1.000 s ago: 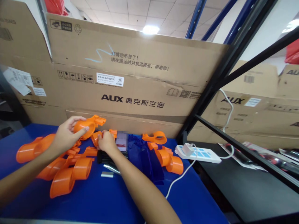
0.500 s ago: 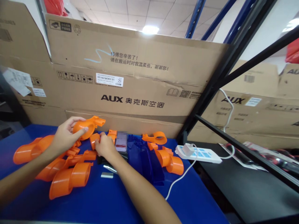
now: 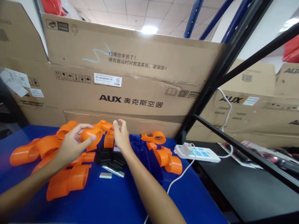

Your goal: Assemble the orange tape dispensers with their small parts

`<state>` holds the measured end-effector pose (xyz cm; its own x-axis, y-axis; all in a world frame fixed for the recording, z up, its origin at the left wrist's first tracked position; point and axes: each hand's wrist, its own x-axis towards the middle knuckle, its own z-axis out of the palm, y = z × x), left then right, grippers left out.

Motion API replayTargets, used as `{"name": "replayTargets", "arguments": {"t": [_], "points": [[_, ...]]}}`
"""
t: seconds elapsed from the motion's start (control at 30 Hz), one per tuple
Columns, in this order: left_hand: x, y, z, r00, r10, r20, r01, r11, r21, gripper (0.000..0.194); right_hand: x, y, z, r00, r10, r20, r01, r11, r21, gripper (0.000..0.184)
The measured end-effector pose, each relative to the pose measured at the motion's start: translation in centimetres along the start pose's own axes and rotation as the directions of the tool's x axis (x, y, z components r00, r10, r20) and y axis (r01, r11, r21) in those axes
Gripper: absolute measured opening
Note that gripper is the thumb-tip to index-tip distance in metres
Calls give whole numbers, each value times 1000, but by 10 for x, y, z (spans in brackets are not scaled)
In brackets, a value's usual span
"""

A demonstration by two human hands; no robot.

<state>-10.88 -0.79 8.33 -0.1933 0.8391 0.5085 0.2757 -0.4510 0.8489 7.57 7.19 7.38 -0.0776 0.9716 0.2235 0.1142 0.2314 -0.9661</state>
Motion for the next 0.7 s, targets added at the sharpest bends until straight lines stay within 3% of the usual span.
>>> {"name": "replayTargets", "arguments": {"t": [0.07,0.13,0.27,0.4,0.47,0.57,0.63,0.7], "points": [[-13,7,19,999,-31,35,33,998,-49,38,2,3,-9,994,107,21,-108,988,109,50],[-28,13,38,995,-70,65,79,987,-141,38,1,9,-18,990,132,52,-139,976,166,42],[-53,14,72,989,-117,94,138,955,-262,48,-2,20,-41,995,96,28,-100,959,264,27],[-63,2,100,969,-248,14,238,908,-344,50,-10,26,-64,996,85,-12,-78,949,304,23],[-63,-3,114,929,-364,62,355,834,-423,50,-17,28,-70,996,86,-10,-79,951,300,24],[-65,-6,129,836,-501,225,529,625,-575,46,-27,32,-73,998,62,33,-69,966,248,25],[-67,-6,133,797,-535,280,570,515,-640,42,-31,32,-73,998,25,62,-35,987,154,26],[-69,-6,132,781,-551,293,588,491,-643,40,-34,31,-74,996,-17,89,15,1000,25,27]]}}
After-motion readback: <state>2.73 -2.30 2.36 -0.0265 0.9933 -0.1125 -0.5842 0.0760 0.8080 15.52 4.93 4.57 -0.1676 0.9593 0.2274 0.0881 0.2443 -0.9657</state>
